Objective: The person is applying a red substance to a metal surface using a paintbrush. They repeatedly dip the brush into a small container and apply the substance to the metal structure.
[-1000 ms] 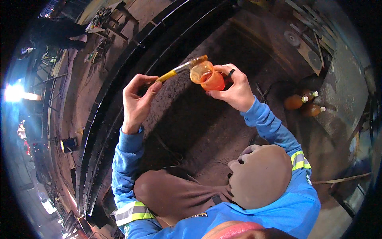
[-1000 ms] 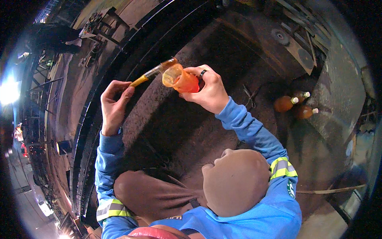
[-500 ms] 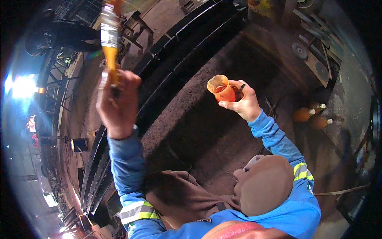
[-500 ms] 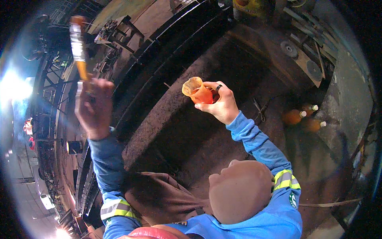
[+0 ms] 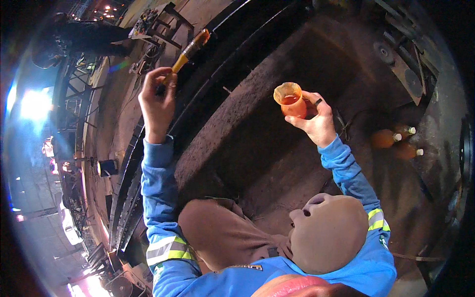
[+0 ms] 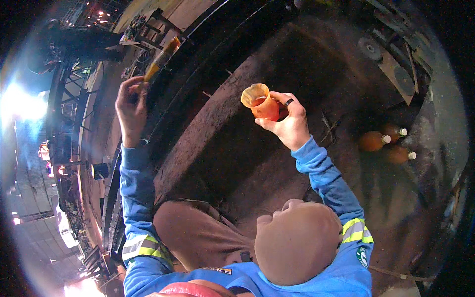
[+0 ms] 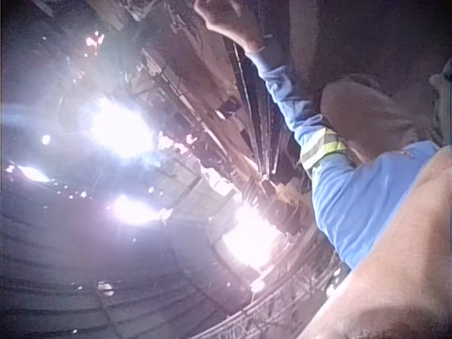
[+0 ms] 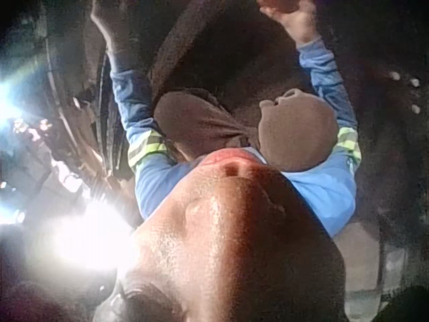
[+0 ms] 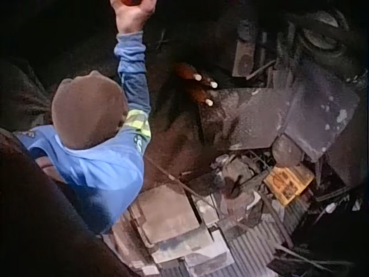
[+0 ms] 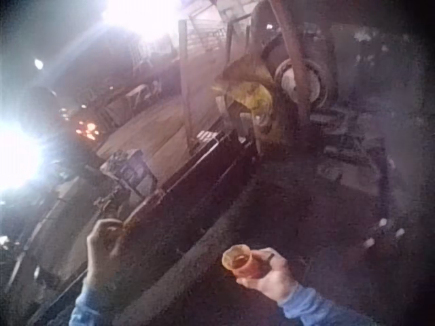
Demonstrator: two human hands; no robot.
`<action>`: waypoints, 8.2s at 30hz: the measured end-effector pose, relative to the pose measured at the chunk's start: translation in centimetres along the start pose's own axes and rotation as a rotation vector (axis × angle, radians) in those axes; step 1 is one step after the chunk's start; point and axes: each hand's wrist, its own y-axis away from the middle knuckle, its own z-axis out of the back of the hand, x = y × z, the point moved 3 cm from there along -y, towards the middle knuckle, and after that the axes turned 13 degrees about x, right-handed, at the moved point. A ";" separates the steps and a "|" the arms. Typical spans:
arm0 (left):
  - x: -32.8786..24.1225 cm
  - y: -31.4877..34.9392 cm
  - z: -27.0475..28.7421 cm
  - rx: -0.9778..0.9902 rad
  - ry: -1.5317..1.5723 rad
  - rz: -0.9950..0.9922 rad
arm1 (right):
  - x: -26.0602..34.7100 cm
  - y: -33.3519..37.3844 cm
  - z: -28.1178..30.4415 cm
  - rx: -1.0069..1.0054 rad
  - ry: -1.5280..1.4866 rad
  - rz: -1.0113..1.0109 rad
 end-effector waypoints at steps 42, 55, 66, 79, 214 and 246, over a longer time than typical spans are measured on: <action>6.4 -1.0 -0.5 -0.046 0.085 0.279 | -1.4 0.6 -0.5 -0.004 -0.033 -0.023; 2.6 -2.9 -5.5 0.039 -0.431 -0.068 | -1.6 0.8 -0.7 -0.014 -0.078 -0.037; 2.5 -4.0 -6.4 0.035 -0.462 -0.136 | -1.5 0.4 -0.4 -0.044 -0.074 0.011; 0.5 -1.2 -4.4 0.052 -0.568 0.037 | -2.3 1.1 0.4 -0.082 -0.062 0.006; 2.4 -6.1 2.5 0.393 -0.703 -0.107 | -1.0 1.8 0.7 -0.116 -0.043 0.079; 0.0 -8.8 1.3 0.691 -0.856 -0.275 | -1.7 1.4 -0.3 -0.126 -0.043 0.052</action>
